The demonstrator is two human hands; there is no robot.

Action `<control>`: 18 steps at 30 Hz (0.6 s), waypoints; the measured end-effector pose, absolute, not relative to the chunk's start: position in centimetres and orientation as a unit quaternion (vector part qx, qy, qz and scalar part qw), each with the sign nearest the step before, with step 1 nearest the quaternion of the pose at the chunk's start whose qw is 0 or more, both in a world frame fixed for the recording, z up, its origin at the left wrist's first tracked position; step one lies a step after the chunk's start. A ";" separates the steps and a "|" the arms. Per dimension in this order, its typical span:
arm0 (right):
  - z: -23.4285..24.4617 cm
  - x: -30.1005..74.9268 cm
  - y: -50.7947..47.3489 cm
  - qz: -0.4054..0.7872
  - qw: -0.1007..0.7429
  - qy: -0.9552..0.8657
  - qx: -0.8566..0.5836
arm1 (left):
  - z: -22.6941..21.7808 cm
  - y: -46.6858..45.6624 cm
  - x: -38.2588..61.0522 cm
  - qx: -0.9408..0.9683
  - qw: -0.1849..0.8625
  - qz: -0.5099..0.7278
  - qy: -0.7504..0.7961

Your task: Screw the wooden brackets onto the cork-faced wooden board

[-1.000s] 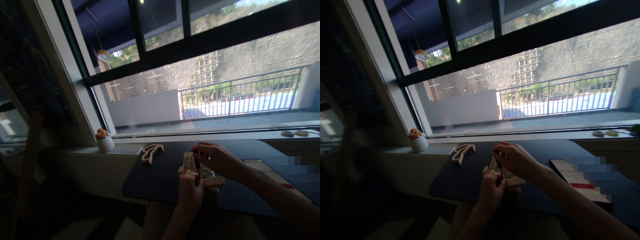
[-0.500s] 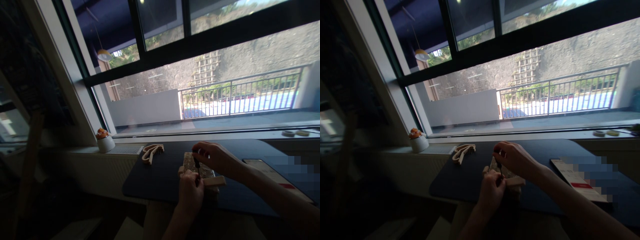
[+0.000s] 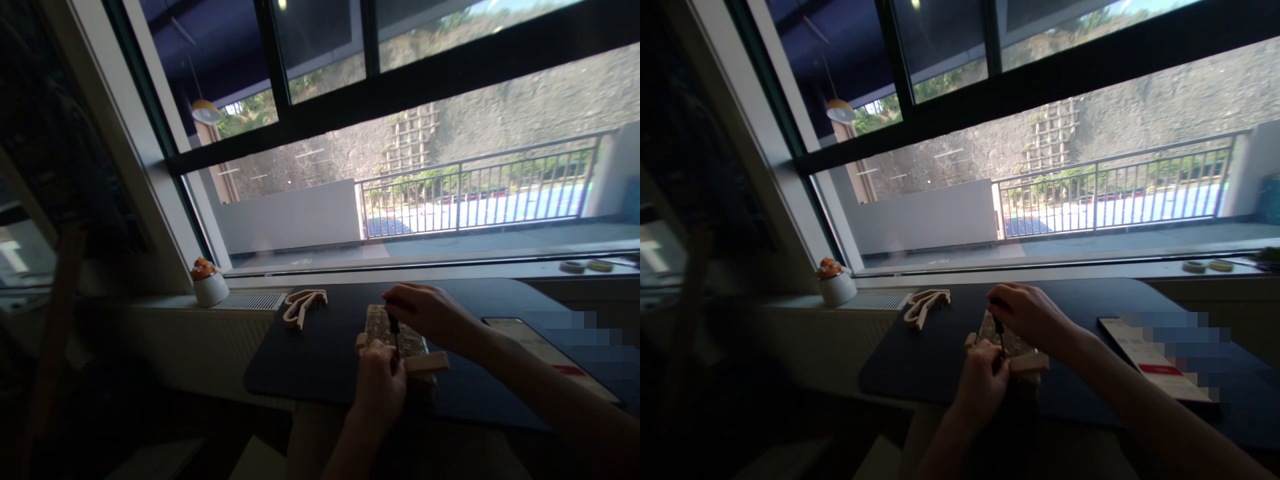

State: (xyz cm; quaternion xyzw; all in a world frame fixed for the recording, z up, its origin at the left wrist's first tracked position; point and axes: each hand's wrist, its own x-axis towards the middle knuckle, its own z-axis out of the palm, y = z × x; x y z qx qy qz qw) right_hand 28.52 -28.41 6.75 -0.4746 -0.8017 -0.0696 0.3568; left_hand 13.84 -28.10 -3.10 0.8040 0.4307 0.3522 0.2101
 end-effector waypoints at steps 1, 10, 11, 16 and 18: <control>6.7 28.5 -28.3 -0.073 0.359 -0.800 -0.476 | -3.0 -28.0 13.7 0.808 0.215 0.348 0.424; 6.5 28.0 -28.0 -0.065 0.349 -0.806 -0.474 | -1.9 -28.9 11.7 0.820 0.234 0.349 0.389; 6.5 28.0 -28.1 -0.065 0.347 -0.807 -0.474 | -2.0 -29.3 11.4 0.822 0.222 0.349 0.392; 6.5 27.8 -28.3 -0.065 0.343 -0.811 -0.468 | -3.2 -30.8 9.9 0.835 0.136 0.329 0.419; 6.5 27.7 -28.3 -0.065 0.347 -0.811 -0.467 | -3.7 -30.9 9.4 0.840 0.127 0.322 0.418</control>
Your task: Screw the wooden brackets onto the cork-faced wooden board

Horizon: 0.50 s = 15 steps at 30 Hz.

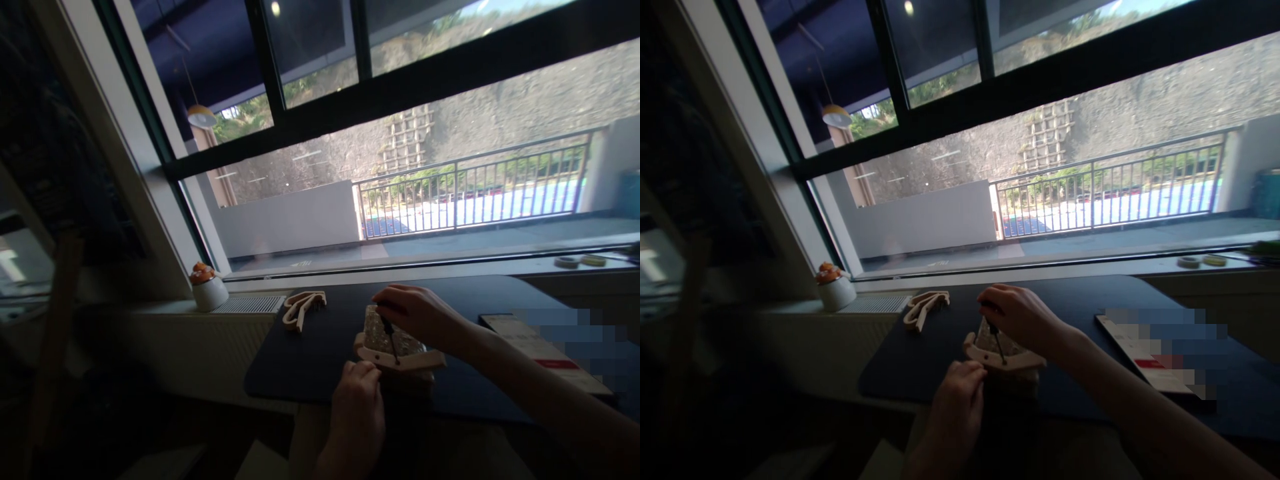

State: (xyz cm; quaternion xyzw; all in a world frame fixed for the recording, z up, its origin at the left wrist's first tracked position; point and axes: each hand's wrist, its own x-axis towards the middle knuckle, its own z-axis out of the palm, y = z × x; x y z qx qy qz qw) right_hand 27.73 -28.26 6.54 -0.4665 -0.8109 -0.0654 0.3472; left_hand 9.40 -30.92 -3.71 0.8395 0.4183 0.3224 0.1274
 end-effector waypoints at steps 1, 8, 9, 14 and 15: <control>6.5 27.7 -28.2 -0.065 0.348 -0.810 -0.467 | -3.8 -30.9 9.2 0.841 0.129 0.323 0.415; 7.0 28.1 -27.9 -0.052 0.334 -0.812 -0.476 | -3.4 -29.5 9.9 0.840 0.150 0.349 0.387; 7.1 28.2 -27.9 -0.052 0.330 -0.812 -0.479 | -3.3 -29.4 10.1 0.842 0.154 0.342 0.389; 7.6 28.7 -27.9 -0.043 0.322 -0.814 -0.481 | -3.1 -29.4 11.2 0.842 0.131 0.302 0.427; 7.6 28.7 -27.9 -0.042 0.322 -0.814 -0.481 | -3.0 -29.5 11.4 0.843 0.121 0.297 0.432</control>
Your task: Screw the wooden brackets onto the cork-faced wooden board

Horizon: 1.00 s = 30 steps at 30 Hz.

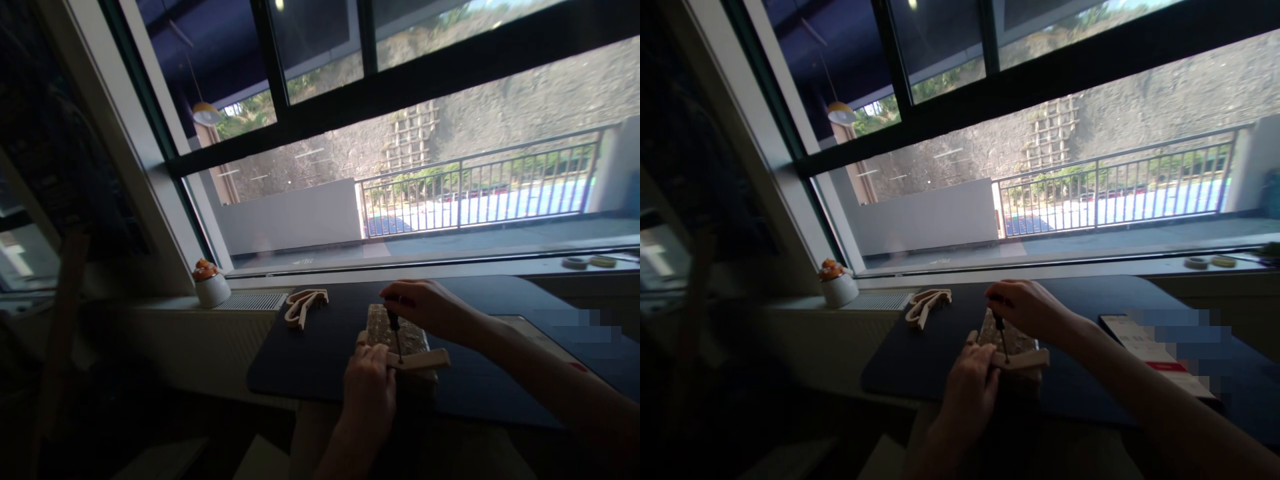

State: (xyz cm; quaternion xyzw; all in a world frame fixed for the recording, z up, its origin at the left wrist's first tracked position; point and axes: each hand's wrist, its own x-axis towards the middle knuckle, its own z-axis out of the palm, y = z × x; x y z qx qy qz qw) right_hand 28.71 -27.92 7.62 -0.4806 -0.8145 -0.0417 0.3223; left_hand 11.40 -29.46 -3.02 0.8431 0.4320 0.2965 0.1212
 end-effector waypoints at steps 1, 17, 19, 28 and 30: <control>7.6 28.7 -28.0 -0.041 0.322 -0.815 -0.480 | -2.9 -29.5 11.6 0.845 0.111 0.290 0.435; 6.5 28.3 -27.9 0.011 0.359 -0.799 -0.482 | -4.1 -29.3 12.6 0.833 0.007 0.313 0.456; 6.1 28.2 -27.8 0.022 0.355 -0.797 -0.488 | -4.1 -29.3 12.6 0.833 0.004 0.317 0.453; 4.2 28.7 -28.1 0.070 0.365 -0.781 -0.502 | -4.0 -29.2 12.8 0.838 0.018 0.328 0.435; 3.9 29.0 -28.1 0.070 0.373 -0.778 -0.501 | -3.6 -29.3 13.1 0.826 0.038 0.327 0.458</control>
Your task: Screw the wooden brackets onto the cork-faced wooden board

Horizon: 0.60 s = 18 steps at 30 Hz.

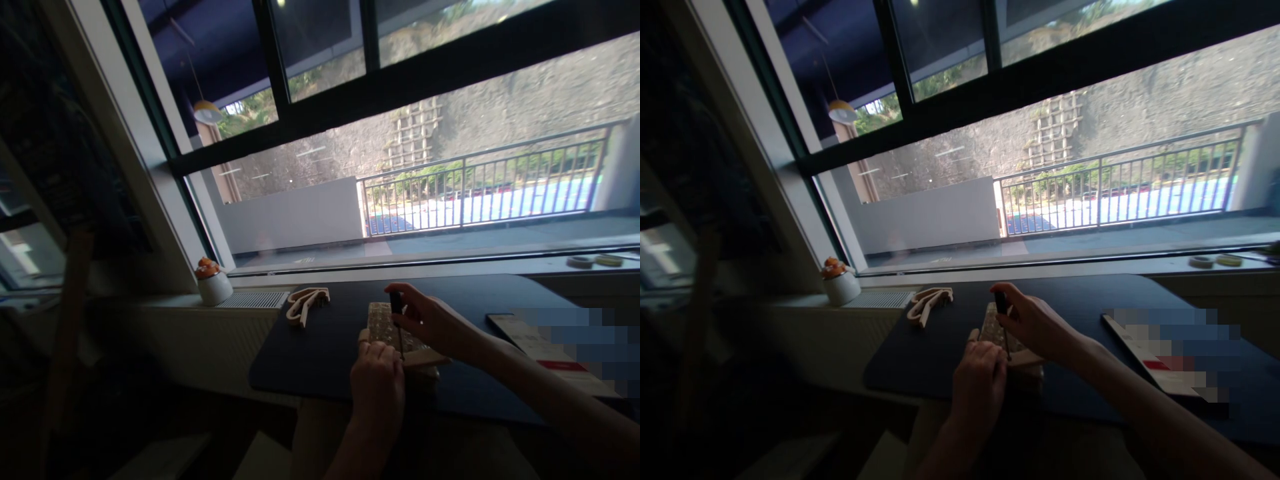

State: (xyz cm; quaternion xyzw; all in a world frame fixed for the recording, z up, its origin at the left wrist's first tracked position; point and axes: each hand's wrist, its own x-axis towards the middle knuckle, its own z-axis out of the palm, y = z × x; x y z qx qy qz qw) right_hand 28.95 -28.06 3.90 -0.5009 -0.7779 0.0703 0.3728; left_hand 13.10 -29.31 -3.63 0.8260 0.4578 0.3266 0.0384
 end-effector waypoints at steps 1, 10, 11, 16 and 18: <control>3.8 29.0 -28.0 0.070 0.374 -0.777 -0.502 | -3.4 -29.3 13.3 0.819 0.053 0.321 0.473; 6.3 29.8 -29.6 0.024 0.401 -0.774 -0.489 | -2.6 -28.4 14.4 0.777 0.189 0.333 0.499; 6.9 30.3 -30.0 0.007 0.422 -0.764 -0.487 | -2.6 -28.4 14.4 0.768 0.213 0.354 0.489; 7.2 32.9 -31.8 -0.003 0.438 -0.725 -0.531 | -0.8 -28.1 12.5 0.700 0.298 0.491 0.426; 5.4 33.6 -32.4 0.011 0.398 -0.720 -0.568 | 0.1 -27.9 10.9 0.683 0.303 0.505 0.432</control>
